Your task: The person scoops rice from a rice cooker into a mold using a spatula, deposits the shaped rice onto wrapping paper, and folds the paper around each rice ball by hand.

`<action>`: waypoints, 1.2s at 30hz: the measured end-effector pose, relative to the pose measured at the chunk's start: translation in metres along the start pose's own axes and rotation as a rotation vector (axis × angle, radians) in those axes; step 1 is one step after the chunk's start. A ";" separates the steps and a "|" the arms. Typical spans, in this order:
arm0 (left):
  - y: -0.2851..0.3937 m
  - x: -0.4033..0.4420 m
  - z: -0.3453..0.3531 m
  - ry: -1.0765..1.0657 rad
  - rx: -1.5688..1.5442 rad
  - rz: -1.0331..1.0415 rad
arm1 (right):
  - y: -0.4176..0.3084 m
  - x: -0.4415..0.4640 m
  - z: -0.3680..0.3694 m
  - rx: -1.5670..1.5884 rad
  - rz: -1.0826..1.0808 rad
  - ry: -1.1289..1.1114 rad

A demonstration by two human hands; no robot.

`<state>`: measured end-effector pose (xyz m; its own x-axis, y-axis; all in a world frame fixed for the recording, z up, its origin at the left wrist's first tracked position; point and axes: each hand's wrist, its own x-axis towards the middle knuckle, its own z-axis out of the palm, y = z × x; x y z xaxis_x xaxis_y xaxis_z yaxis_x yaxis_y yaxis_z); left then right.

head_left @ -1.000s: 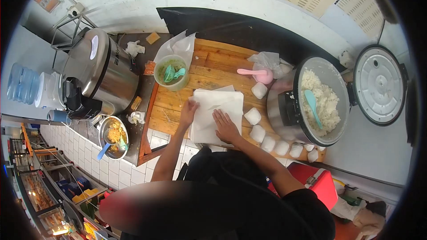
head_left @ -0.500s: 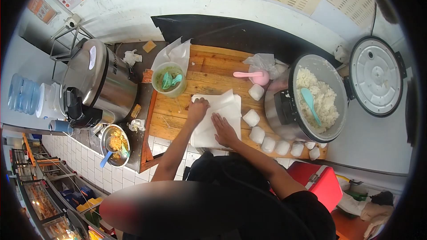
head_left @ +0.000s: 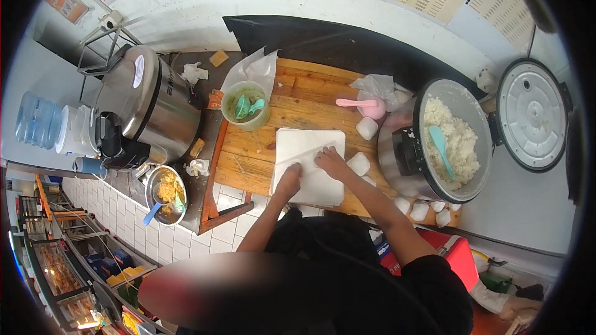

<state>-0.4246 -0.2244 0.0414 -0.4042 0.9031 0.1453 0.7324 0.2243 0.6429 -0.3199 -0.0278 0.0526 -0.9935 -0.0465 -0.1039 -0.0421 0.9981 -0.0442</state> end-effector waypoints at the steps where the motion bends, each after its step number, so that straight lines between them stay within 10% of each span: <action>1: -0.002 -0.002 0.004 0.027 -0.086 -0.155 | 0.001 -0.002 -0.006 0.161 0.037 -0.047; 12: -0.058 0.052 -0.006 -0.227 0.319 -0.254 | 0.016 0.052 -0.011 0.204 0.247 -0.254; 14: -0.051 0.064 -0.020 -0.149 0.140 -0.337 | 0.017 0.054 -0.012 0.104 0.183 0.134; 18: -0.060 0.057 -0.012 -0.232 0.187 -0.186 | 0.022 0.047 0.018 0.242 0.260 -0.069; 23: -0.013 0.007 -0.005 -0.085 0.071 -0.321 | 0.021 0.002 0.045 0.761 0.243 0.288; 27: -0.016 -0.030 0.030 0.072 0.482 0.010 | 0.018 -0.017 0.014 0.783 0.158 0.181; 36: -0.042 0.004 0.007 -0.048 0.488 0.012 | 0.022 0.025 -0.011 0.135 -0.020 -0.071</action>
<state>-0.4527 -0.2279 0.0098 -0.3773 0.9197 0.1085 0.9127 0.3495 0.2119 -0.3464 -0.0064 0.0595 -0.9824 -0.0741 -0.1717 -0.0426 0.9827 -0.1801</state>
